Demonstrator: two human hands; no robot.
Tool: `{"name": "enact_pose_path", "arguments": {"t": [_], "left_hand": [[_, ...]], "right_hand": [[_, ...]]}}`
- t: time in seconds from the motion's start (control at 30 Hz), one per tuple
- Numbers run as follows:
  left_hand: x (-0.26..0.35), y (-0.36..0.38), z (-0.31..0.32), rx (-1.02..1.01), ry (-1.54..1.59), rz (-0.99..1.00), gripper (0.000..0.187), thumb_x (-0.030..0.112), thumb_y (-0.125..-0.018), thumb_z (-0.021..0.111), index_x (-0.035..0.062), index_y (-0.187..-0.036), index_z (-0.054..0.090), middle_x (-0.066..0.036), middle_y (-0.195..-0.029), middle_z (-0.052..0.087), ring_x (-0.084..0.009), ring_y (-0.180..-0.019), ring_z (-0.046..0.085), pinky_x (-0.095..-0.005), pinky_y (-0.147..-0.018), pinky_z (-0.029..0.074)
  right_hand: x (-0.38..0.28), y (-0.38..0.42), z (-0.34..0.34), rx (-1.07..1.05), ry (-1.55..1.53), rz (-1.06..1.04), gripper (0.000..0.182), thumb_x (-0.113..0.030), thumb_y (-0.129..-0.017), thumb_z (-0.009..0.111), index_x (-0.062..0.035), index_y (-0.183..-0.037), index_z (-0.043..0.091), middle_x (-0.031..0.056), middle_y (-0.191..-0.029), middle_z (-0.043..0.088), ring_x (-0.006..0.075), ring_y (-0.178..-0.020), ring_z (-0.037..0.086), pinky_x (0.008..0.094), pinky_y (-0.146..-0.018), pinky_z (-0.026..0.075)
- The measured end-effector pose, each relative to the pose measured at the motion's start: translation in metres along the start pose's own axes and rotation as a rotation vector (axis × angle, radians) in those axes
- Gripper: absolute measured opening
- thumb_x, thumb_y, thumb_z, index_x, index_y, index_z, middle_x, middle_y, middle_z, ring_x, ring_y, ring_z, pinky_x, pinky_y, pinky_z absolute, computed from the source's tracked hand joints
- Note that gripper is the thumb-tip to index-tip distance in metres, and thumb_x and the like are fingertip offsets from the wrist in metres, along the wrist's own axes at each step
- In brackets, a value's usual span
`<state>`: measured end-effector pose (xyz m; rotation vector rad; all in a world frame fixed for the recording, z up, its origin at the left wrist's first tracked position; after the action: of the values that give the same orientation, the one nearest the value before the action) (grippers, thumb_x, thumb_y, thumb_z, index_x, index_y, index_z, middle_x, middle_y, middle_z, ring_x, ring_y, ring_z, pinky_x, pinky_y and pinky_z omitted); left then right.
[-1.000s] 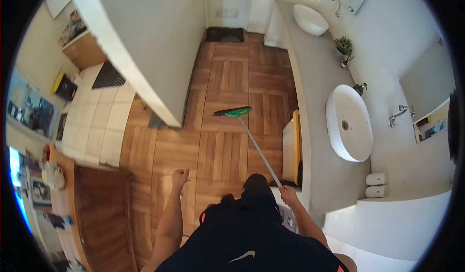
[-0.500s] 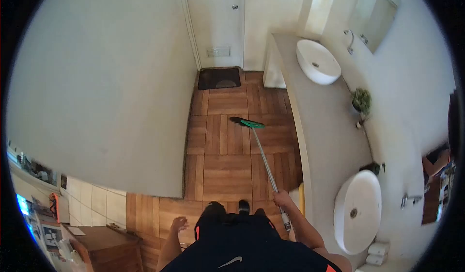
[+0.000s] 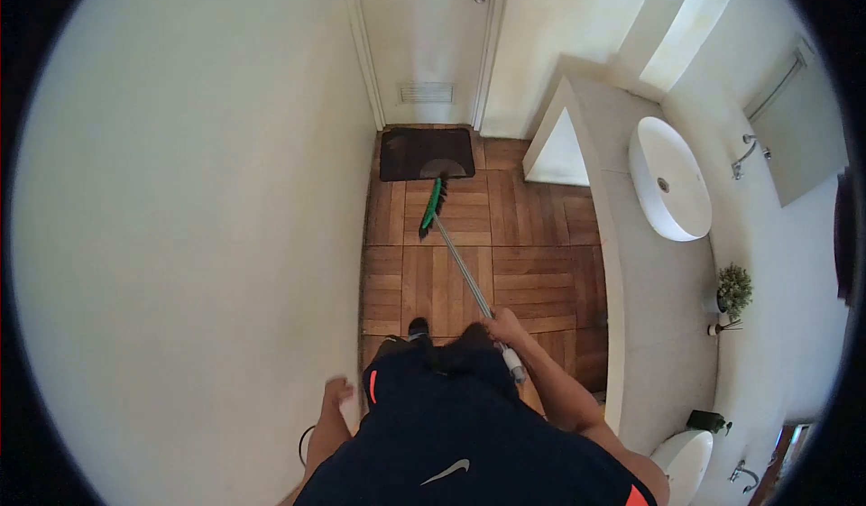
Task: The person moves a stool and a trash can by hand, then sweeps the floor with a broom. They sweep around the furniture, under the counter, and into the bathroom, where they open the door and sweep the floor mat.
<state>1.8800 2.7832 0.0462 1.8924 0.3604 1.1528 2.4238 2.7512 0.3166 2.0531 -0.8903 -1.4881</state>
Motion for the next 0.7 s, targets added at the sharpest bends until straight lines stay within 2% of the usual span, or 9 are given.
{"name": "enact_pose_path", "arguments": {"t": [0.07, 0.17, 0.3, 0.4, 0.5, 0.57, 0.6, 0.63, 0.7], "left_hand": [[0.143, -0.05, -0.022, 0.227, 0.29, 0.025, 0.022, 0.027, -0.085, 0.057, 0.0048, -0.089, 0.057, -0.01, -0.079, 0.06, -0.023, -0.064, 0.061, -0.0361, -0.052, 0.051], [0.391, -0.058, -0.033, 0.203, 0.143, 0.149, 0.026, 0.026, -0.092, 0.05, 0.0058, -0.108, 0.056, -0.007, -0.087, 0.062, -0.0162, -0.078, 0.061, -0.0296, -0.064, 0.051], [0.569, -0.121, -0.037, 0.14, 0.076, 0.428, 0.026, 0.019, -0.092, 0.046, 0.0065, -0.115, 0.053, -0.007, -0.091, 0.062, -0.015, -0.079, 0.061, -0.0284, -0.065, 0.05], [0.636, -0.169, -0.03, 0.163, -0.032, 0.367, 0.027, 0.018, -0.092, 0.045, 0.0061, -0.115, 0.053, -0.006, -0.09, 0.061, -0.0147, -0.076, 0.06, -0.0278, -0.064, 0.049], [0.634, -0.22, -0.046, 0.136, -0.099, 0.122, 0.027, 0.02, -0.092, 0.045, 0.0066, -0.114, 0.054, -0.005, -0.088, 0.061, -0.0146, -0.074, 0.059, -0.0277, -0.061, 0.049], [0.609, -0.227, -0.065, 0.029, -0.23, -0.032, 0.027, 0.024, -0.092, 0.046, 0.0086, -0.111, 0.055, -0.004, -0.088, 0.061, -0.0148, -0.073, 0.059, -0.0279, -0.06, 0.049], [0.598, -0.233, -0.077, -0.044, -0.321, -0.077, 0.027, 0.027, -0.091, 0.046, 0.0098, -0.11, 0.056, -0.004, -0.087, 0.061, -0.0152, -0.073, 0.059, -0.0282, -0.06, 0.049], [0.596, -0.236, -0.085, -0.124, -0.414, -0.235, 0.026, 0.03, -0.091, 0.048, 0.0104, -0.104, 0.058, -0.006, -0.089, 0.061, -0.0172, -0.076, 0.06, -0.0318, -0.065, 0.05], [0.621, -0.213, -0.077, 0.074, -0.215, -0.403, 0.024, 0.028, -0.09, 0.049, 0.0093, -0.099, 0.061, -0.009, -0.095, 0.062, -0.0187, -0.083, 0.061, -0.0356, -0.071, 0.05]], "right_hand": [[-0.042, -0.026, -0.011, -0.011, -0.081, 0.029, 0.012, -0.013, -0.083, 0.055, -0.0009, -0.084, 0.054, 0.0029, -0.06, 0.05, 0.0116, -0.046, 0.048, 0.0295, -0.038, 0.04], [-0.091, -0.101, -0.033, -0.078, -0.209, 0.0, 0.014, -0.015, -0.083, 0.053, -0.0017, -0.079, 0.053, 0.003, -0.057, 0.049, 0.0119, -0.045, 0.048, 0.0297, -0.037, 0.04], [-0.167, -0.235, -0.078, -0.183, -0.269, -0.079, 0.017, -0.018, -0.085, 0.05, -0.0035, -0.076, 0.052, 0.0036, -0.057, 0.051, 0.0124, -0.043, 0.048, 0.0296, -0.037, 0.04], [-0.191, -0.378, -0.114, -0.231, -0.278, -0.212, 0.017, -0.018, -0.086, 0.05, -0.0046, -0.076, 0.053, 0.0034, -0.055, 0.052, 0.0129, -0.041, 0.048, 0.029, -0.037, 0.04], [-0.197, -0.461, -0.172, -0.137, -0.79, 0.201, 0.021, -0.019, -0.087, 0.05, -0.0055, -0.071, 0.054, 0.0034, -0.052, 0.051, 0.0134, -0.041, 0.048, 0.0291, -0.037, 0.039], [-0.158, -0.49, -0.215, -0.217, -0.91, 0.011, 0.026, -0.02, -0.088, 0.049, -0.0064, -0.066, 0.055, 0.0037, -0.051, 0.051, 0.0143, -0.04, 0.048, 0.0293, -0.038, 0.04], [-0.144, -0.48, -0.241, -0.15, -0.778, 0.0, 0.03, -0.021, -0.087, 0.05, -0.0065, -0.062, 0.055, 0.0042, -0.051, 0.052, 0.0147, -0.04, 0.048, 0.0295, -0.039, 0.039], [-0.118, -0.469, -0.262, 0.117, -0.278, -0.131, 0.031, -0.022, -0.087, 0.05, -0.0054, -0.061, 0.056, 0.0051, -0.051, 0.053, 0.015, -0.04, 0.049, 0.0301, -0.039, 0.039], [-0.09, -0.415, -0.294, 0.091, -0.769, 0.343, 0.032, -0.022, -0.086, 0.051, -0.0053, -0.059, 0.056, 0.0053, -0.053, 0.054, 0.0153, -0.041, 0.05, 0.0315, -0.041, 0.041]]}}
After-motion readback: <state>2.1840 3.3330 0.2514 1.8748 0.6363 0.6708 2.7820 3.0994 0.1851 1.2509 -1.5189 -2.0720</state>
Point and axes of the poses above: each hand's wrist, its own y-axis away from the middle knuckle, its own z-axis out of the palm, x = y × z, the point moved 2 cm from there along -y, towards the middle knuckle
